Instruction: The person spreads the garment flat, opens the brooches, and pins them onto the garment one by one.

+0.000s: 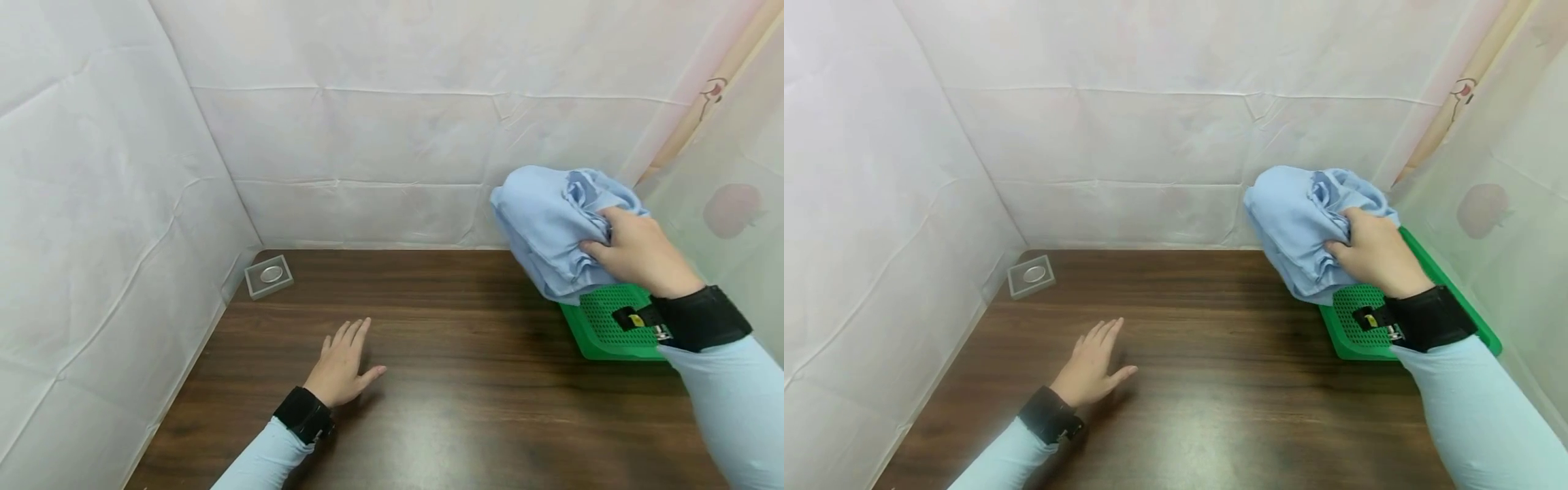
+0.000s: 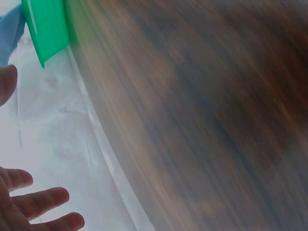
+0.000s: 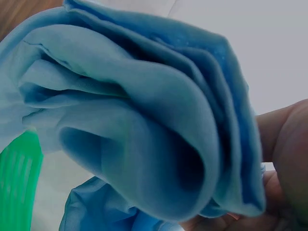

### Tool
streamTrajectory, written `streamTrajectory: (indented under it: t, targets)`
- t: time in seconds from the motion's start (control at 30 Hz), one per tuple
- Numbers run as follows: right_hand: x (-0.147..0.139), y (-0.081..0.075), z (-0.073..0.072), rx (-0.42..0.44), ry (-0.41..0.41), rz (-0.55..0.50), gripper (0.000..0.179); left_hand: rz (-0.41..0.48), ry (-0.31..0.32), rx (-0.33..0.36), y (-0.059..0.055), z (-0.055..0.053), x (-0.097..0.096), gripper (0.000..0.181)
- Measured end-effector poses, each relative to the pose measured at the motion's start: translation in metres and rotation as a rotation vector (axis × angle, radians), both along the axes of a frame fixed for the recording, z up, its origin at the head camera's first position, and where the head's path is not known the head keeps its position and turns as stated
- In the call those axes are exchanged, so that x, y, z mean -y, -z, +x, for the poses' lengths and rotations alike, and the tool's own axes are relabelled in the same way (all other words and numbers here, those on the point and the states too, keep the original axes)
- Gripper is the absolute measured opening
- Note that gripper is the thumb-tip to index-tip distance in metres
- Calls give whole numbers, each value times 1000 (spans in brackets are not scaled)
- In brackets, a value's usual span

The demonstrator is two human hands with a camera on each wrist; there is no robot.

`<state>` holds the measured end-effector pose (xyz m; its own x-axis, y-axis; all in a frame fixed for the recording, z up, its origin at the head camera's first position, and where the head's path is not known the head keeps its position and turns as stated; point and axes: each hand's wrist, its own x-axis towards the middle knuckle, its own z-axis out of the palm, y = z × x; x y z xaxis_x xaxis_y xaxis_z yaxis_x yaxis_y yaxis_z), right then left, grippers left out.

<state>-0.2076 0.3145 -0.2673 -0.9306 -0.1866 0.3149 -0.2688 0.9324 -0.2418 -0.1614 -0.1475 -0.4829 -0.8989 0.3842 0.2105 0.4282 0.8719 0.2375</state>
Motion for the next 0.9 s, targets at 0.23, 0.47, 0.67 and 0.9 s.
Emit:
streamTrajectory:
  t: [0.23,0.47,0.67,0.9]
  targets:
    - [44,12,5,-29,-119,-32,28,34,35,-12,-6,-1,-8,92]
    - [83,27,14,52,-241,-91,39,48,34,-71,-7,-5,-8,92]
    - [108,46,16,75,-314,-131,40,78,59,-122,-8,-10,-8,93]
    - [134,78,17,91,-365,-188,40,95,66,-139,-11,-15,-9,95]
